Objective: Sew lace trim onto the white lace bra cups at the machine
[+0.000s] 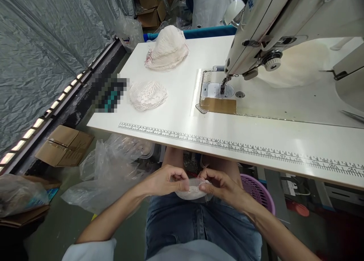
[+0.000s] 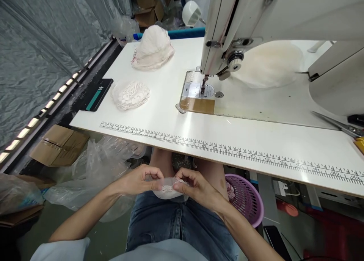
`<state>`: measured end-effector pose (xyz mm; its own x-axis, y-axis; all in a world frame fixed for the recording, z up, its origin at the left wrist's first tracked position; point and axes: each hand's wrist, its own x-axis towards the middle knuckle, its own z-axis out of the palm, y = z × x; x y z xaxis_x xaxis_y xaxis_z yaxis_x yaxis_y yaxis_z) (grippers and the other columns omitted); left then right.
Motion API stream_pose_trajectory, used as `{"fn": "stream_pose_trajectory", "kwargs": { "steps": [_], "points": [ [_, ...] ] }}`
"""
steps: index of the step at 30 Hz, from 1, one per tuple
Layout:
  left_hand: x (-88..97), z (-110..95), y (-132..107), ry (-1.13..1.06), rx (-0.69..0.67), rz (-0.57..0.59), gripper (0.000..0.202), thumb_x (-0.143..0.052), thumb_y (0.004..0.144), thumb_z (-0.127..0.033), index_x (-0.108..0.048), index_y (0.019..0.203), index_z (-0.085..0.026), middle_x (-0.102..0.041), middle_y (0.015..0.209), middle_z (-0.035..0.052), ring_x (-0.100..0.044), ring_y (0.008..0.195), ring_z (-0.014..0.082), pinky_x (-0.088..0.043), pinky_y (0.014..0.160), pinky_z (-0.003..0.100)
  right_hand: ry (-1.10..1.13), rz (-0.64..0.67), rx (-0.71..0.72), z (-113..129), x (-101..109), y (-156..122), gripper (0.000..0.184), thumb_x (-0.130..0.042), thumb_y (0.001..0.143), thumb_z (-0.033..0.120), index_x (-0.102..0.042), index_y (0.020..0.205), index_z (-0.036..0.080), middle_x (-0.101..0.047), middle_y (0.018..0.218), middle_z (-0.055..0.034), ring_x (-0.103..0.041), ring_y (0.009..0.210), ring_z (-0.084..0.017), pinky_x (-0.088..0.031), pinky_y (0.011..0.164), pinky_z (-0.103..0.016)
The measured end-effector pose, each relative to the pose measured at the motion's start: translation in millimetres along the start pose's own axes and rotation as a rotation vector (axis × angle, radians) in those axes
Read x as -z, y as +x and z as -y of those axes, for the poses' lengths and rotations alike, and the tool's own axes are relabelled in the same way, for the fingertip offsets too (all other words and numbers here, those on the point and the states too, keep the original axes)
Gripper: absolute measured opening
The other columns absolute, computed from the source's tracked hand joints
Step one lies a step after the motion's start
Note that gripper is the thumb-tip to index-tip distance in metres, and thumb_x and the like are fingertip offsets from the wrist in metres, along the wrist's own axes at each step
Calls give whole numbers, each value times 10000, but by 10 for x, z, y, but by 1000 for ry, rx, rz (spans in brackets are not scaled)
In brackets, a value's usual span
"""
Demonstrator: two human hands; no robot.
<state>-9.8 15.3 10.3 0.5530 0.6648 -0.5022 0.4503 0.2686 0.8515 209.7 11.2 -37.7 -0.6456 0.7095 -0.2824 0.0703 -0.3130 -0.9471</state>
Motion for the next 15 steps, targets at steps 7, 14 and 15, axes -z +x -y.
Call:
{"fn": "stream_pose_trajectory", "kwargs": {
  "steps": [7,14,15],
  "points": [
    [-82,94,59,34,23,13,198,-714,680,-311,-660,734,-129,-561,651,-37,-464,606,86,-304,534,179,22,-10,-39,-57,11,-56,310,-638,777,457,-523,740,172,-463,682,25,-402,629,-106,-315,551,-220],
    [-58,74,36,21,-15,4,144,-688,711,-267,-672,721,-124,-559,673,-29,-447,618,83,-324,566,180,79,80,-83,-13,-37,-63,325,-730,675,433,-572,772,167,-490,677,31,-433,632,-108,-338,571,-222],
    [-55,69,32,16,-21,6,133,-680,719,-257,-676,723,-124,-566,682,-26,-453,625,85,-333,576,179,71,78,-81,-13,-40,-60,323,-727,677,437,-578,763,163,-488,675,30,-432,629,-107,-336,565,-221]
  ]
}}
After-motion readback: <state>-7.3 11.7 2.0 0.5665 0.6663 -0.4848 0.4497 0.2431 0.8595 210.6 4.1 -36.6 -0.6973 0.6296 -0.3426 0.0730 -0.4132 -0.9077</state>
